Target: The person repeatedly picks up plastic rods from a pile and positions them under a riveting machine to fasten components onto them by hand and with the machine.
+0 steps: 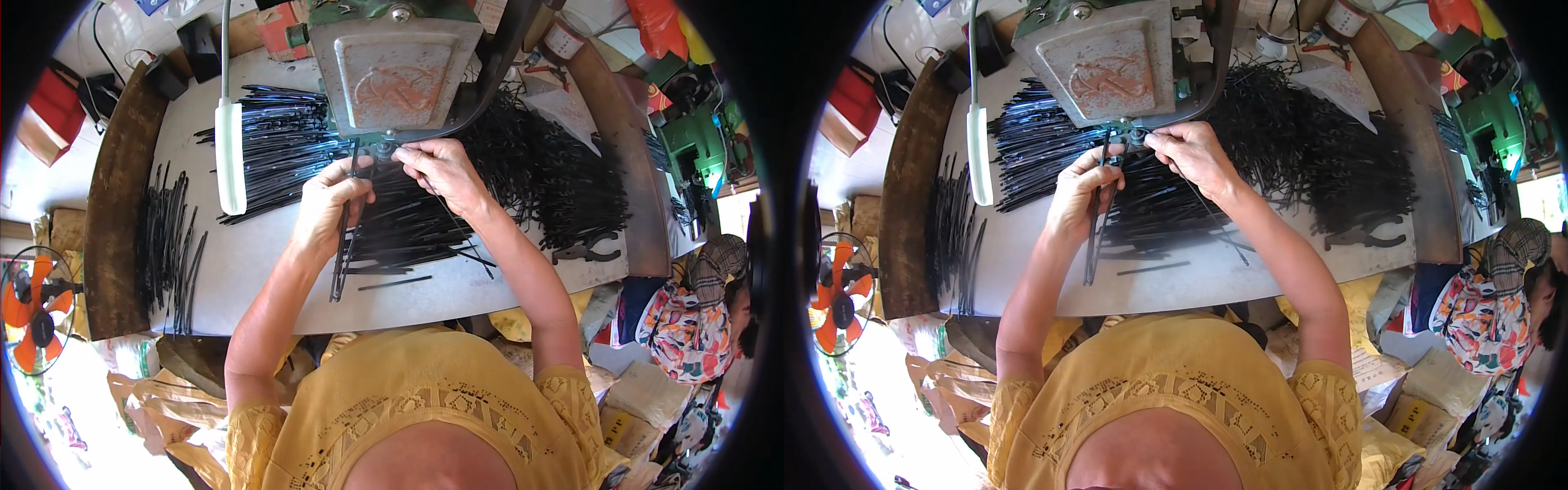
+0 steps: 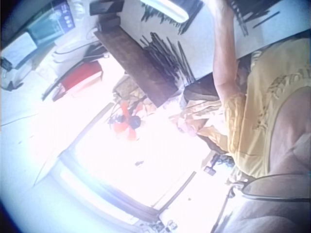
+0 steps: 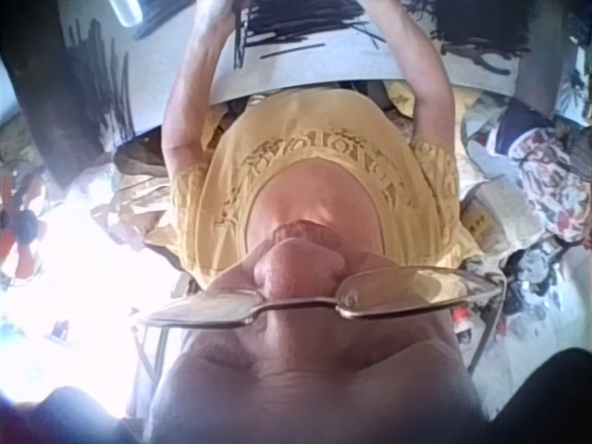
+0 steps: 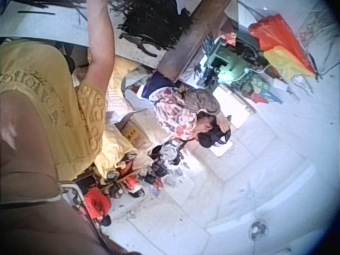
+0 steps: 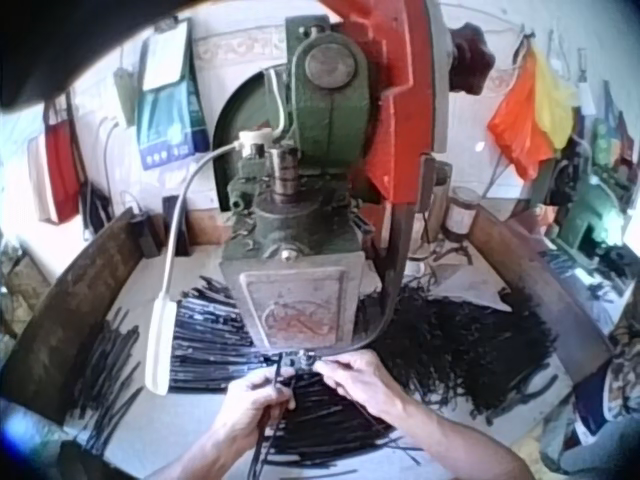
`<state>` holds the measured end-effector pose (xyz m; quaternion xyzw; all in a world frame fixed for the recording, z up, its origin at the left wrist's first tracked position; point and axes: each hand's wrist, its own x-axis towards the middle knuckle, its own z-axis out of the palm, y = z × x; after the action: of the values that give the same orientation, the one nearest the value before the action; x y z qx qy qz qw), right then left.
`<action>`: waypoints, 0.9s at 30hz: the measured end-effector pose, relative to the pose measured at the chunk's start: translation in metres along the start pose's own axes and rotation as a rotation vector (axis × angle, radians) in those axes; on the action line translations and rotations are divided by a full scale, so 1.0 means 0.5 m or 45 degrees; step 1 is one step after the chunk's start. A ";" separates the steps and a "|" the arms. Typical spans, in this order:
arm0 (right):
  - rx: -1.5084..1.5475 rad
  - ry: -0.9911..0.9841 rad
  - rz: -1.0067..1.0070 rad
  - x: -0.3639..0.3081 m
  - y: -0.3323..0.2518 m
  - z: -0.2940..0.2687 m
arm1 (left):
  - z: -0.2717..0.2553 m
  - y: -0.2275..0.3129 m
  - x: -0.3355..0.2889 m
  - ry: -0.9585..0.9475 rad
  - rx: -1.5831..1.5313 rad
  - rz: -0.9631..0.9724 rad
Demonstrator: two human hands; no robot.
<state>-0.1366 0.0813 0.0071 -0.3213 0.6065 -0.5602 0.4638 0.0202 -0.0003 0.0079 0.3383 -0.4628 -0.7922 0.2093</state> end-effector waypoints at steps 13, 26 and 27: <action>-0.007 -0.032 -0.003 0.003 -0.001 0.004 | 0.007 -0.003 0.005 -0.039 -0.056 -0.007; 0.017 -0.040 -0.004 0.001 -0.001 0.006 | 0.009 -0.005 0.006 -0.018 -0.082 0.004; 0.024 -0.048 0.004 0.001 -0.001 0.006 | 0.009 -0.006 0.006 -0.020 -0.083 0.005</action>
<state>-0.1339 0.0796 0.0077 -0.3264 0.5928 -0.5590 0.4791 0.0146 0.0019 0.0057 0.3242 -0.4390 -0.8091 0.2181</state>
